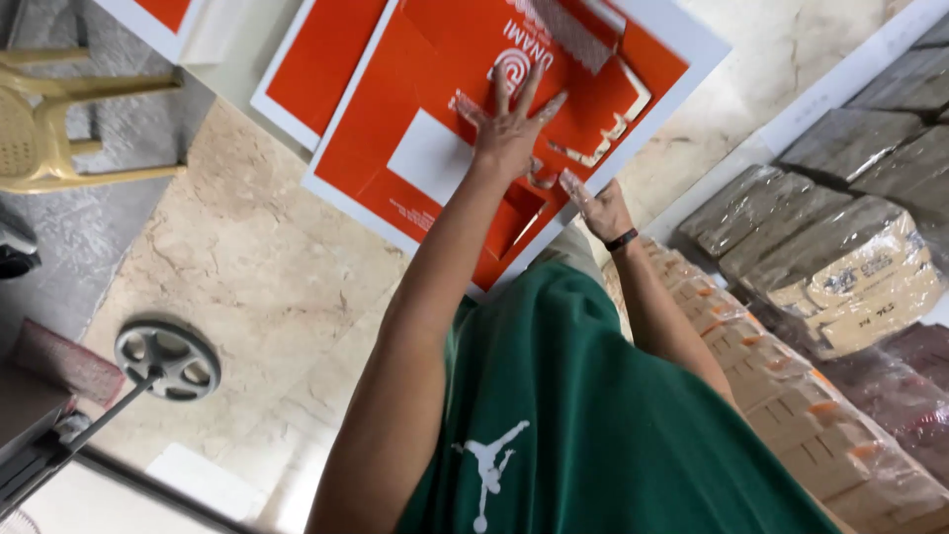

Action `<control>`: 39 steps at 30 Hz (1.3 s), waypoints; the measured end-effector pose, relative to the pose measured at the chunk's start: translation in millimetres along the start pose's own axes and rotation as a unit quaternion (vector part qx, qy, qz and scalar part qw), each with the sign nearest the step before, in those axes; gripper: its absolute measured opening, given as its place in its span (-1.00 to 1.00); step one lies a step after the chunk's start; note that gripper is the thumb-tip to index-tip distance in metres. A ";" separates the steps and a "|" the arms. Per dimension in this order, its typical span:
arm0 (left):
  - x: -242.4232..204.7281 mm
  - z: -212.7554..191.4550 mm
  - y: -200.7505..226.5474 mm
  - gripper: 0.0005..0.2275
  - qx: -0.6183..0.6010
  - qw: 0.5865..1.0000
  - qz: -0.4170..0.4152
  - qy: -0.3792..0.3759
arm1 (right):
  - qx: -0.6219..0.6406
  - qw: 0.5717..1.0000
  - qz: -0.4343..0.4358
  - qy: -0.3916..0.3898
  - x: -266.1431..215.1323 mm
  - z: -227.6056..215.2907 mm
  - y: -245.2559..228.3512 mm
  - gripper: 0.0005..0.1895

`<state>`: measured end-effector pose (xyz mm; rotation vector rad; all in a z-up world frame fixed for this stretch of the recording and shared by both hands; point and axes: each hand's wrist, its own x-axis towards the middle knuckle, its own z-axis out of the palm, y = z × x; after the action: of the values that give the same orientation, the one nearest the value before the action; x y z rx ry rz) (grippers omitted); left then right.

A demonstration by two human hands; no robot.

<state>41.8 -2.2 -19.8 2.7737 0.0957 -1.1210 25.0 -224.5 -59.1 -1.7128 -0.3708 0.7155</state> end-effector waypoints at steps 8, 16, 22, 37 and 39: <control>-46.1 54.2 -51.3 -0.18 -0.128 0.990 0.009 0.053 | 0.213 0.892 0.399 -0.021 2.8 9.0 42.3 -0.25; -114.4 107.7 -33.7 0.21 -0.092 0.993 -0.075 0.018 | -0.043 0.909 0.402 -0.104 -47.7 82.5 31.8 -0.26; -101.3 130.2 -30.5 0.29 -0.037 0.994 -0.091 0.036 | -0.084 0.986 0.119 -0.078 -66.9 102.3 17.7 -0.52; -110.5 99.3 -71.5 0.16 -0.098 0.993 -0.063 0.002 | 0.014 0.924 0.344 -0.165 -76.2 99.2 -12.4 -0.41; -111.6 93.8 -71.8 0.20 -0.110 0.991 -0.082 -0.006 | -0.077 0.915 0.342 -0.200 -75.8 99.7 -40.6 -0.50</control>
<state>-110.9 53.1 -16.9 2.5999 0.4266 -1.0907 -91.1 -182.7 -13.1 -1.8461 -0.0901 1.5999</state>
